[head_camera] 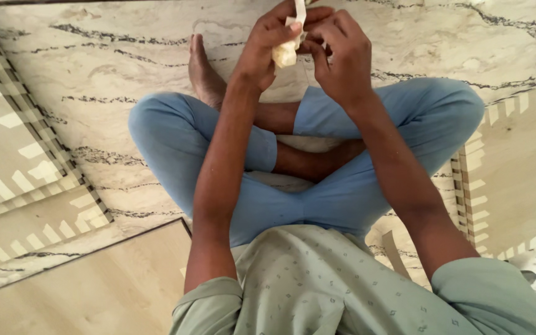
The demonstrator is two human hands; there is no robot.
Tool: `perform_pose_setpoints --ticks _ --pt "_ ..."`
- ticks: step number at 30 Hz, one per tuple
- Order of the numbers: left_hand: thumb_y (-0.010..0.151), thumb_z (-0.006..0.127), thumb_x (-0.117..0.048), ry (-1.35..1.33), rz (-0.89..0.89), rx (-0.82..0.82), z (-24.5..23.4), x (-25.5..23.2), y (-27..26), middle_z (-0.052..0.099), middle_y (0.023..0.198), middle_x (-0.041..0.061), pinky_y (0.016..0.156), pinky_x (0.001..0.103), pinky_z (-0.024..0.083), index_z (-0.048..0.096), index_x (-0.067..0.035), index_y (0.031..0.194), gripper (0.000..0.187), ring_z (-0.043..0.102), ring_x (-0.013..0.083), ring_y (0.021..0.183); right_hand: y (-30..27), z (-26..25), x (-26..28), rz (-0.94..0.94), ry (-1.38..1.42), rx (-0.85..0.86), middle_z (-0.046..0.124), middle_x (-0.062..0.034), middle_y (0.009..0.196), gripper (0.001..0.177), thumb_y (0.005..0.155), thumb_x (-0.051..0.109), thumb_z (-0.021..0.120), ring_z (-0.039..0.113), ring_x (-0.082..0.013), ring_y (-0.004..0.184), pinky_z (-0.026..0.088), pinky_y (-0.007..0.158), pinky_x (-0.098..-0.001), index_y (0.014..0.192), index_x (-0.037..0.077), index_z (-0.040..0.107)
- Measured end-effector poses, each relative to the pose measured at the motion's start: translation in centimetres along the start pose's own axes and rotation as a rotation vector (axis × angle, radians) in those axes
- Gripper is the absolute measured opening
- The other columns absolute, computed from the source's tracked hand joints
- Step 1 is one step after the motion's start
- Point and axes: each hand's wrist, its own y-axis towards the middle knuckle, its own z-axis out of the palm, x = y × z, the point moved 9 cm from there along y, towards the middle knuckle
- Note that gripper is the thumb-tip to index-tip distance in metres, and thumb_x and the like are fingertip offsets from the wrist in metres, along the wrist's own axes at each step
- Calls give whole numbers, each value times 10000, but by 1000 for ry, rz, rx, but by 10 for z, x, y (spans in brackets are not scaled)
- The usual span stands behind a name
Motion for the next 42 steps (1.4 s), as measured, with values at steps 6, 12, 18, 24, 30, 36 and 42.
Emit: perform_pose_setpoints --ticks 6,12,18,24,30,36,42 --pt "1012 544 28 339 -37 -116 -1 6 -6 746 1048 85 664 314 613 650 -51 1389 400 711 149 856 -10 -2 -12 137 29 70 586 -86 896 124 1031 50 788 592 -197 696 478 594 -330 1154 33 785" --pt "913 445 139 650 1 -288 -13 19 -9 681 803 78 523 292 448 757 -5 1000 354 568 108 647 -26 -4 -22 333 163 191 663 -60 884 185 1013 106 786 581 -143 678 457 592 -339 1185 37 792" --pt "913 444 -50 581 10 -368 -22 26 -18 642 749 51 574 303 482 677 3 838 250 564 115 652 -12 -31 -7 133 181 -5 582 -151 1224 535 954 243 824 607 -228 1079 586 850 -341 1404 71 592" --pt "936 501 -205 325 -181 -359 -15 47 -17 617 791 55 575 311 459 640 7 949 254 559 141 669 -14 3 14 -72 -46 212 534 -169 1460 904 772 329 942 544 -361 1333 488 1122 -455 1522 83 499" --pt "928 579 -133 130 -171 -202 -1 47 -14 613 1028 77 787 307 512 605 21 1199 313 584 150 908 -22 -3 -4 -10 93 211 680 -147 1304 599 902 238 920 636 -314 1260 517 1098 -423 1385 25 635" --pt "939 632 -138 -73 -129 -176 11 45 -11 596 1153 73 939 335 544 535 -1 1341 435 616 178 1067 -21 -12 -9 -8 59 87 715 -121 1307 225 1003 47 790 650 -293 1302 532 1107 -413 1227 31 777" --pt "1005 681 -207 -137 20 -57 32 24 -12 573 1427 73 1079 346 532 487 -11 1494 562 585 182 1280 -21 -23 -35 174 9 -127 654 -194 1393 196 1059 75 686 622 -333 1318 542 1083 -418 1222 58 794"
